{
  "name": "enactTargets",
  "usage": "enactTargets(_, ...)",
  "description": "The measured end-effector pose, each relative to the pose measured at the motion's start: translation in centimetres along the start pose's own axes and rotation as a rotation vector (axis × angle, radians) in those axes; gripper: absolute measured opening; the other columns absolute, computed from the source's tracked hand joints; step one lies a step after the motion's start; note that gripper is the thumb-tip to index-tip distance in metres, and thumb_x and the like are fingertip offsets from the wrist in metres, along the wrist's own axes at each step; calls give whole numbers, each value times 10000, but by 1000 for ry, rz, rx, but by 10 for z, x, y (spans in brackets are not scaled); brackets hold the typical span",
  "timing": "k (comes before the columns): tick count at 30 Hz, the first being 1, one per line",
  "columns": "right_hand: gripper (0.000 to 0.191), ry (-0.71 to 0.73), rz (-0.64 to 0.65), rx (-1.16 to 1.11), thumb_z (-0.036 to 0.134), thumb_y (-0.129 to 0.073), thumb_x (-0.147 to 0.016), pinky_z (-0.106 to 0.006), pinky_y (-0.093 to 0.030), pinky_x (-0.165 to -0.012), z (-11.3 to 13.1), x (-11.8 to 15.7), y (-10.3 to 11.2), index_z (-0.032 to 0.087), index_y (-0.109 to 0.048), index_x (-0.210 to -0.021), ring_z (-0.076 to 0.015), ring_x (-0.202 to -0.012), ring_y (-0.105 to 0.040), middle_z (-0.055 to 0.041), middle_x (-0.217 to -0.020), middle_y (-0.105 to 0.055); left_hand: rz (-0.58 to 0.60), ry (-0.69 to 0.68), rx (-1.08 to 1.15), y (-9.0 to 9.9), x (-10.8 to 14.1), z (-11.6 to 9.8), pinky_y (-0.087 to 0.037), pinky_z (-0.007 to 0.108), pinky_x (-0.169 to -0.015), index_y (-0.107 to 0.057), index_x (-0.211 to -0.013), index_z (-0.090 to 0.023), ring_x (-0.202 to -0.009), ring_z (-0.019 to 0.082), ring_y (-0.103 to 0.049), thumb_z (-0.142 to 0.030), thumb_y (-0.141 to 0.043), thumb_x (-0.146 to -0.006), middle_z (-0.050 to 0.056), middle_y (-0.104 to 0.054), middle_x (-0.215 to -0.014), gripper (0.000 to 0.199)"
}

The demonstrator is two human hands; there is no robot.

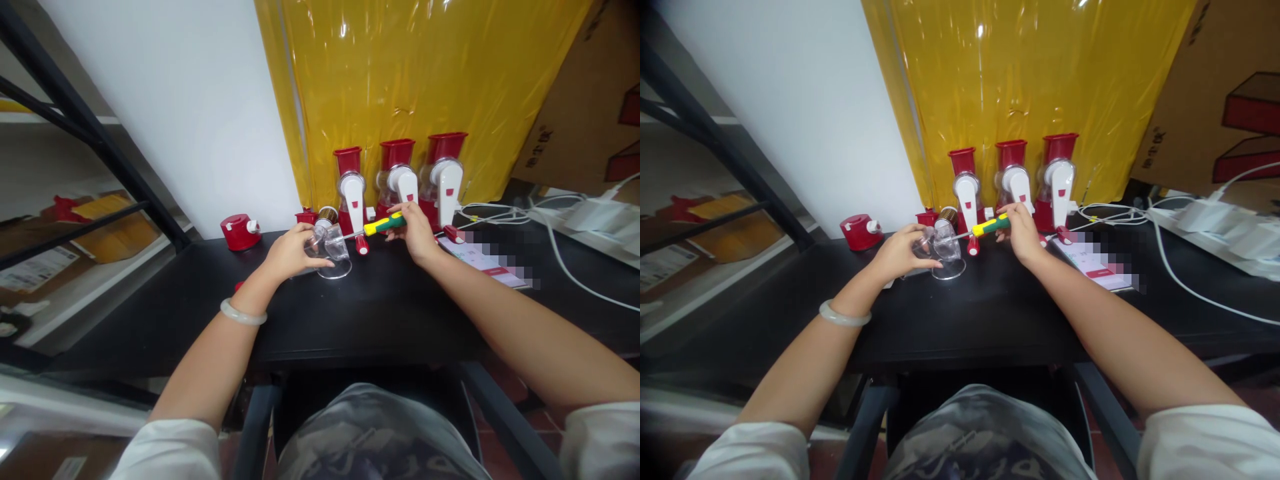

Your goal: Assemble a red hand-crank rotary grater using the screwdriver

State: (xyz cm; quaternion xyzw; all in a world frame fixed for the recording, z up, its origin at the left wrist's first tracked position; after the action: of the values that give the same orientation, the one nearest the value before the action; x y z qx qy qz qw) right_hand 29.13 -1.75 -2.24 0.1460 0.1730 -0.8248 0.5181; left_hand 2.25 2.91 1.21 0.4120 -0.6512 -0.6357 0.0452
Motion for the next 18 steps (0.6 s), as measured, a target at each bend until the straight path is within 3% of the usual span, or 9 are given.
enactTargets(6, 144, -29, 18, -37, 312, -513, -784, -301, -515, -488, -1, 0, -1, 250, -548, -910, -142, -493, -575, 37, -647, -547, -2, 0, -4, 0, 0, 0, -528, 420, -923, -625, -732, -191, -1047, 267, -642, -622, -821, -600, 86, -622, -1215, 492)
enactTargets(15, 332, 8, 12, 53, 559, -619, -809, -253, -468, -418, -4, -2, 0, 252, -509, -873, -97, -365, -457, 94, -487, -444, 2, -7, -6, -1, 0, 2, -522, 422, -937, -624, -724, -194, -1065, 272, -639, -635, -812, -604, 82, -622, -1214, 494)
enactTargets(18, 312, 11, 15, 46, 551, -593, -824, -269, -489, -431, -4, -2, 0, 256, -507, -875, -115, -405, -509, 73, -535, -490, 0, -7, -3, -1, 0, 1, -523, 421, -936, -622, -722, -195, -1077, 273, -634, -624, -816, -606, 78, -623, -1216, 485)
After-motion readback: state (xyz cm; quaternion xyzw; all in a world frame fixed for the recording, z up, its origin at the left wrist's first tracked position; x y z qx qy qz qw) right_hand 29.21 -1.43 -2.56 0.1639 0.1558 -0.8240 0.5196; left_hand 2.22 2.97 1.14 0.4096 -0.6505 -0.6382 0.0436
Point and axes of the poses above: each hand's wrist, its own x-axis away from the middle knuckle, its own y-axis out of the back of the hand, z = x × y, the point moved 5 cm from there along -x, towards the middle knuckle
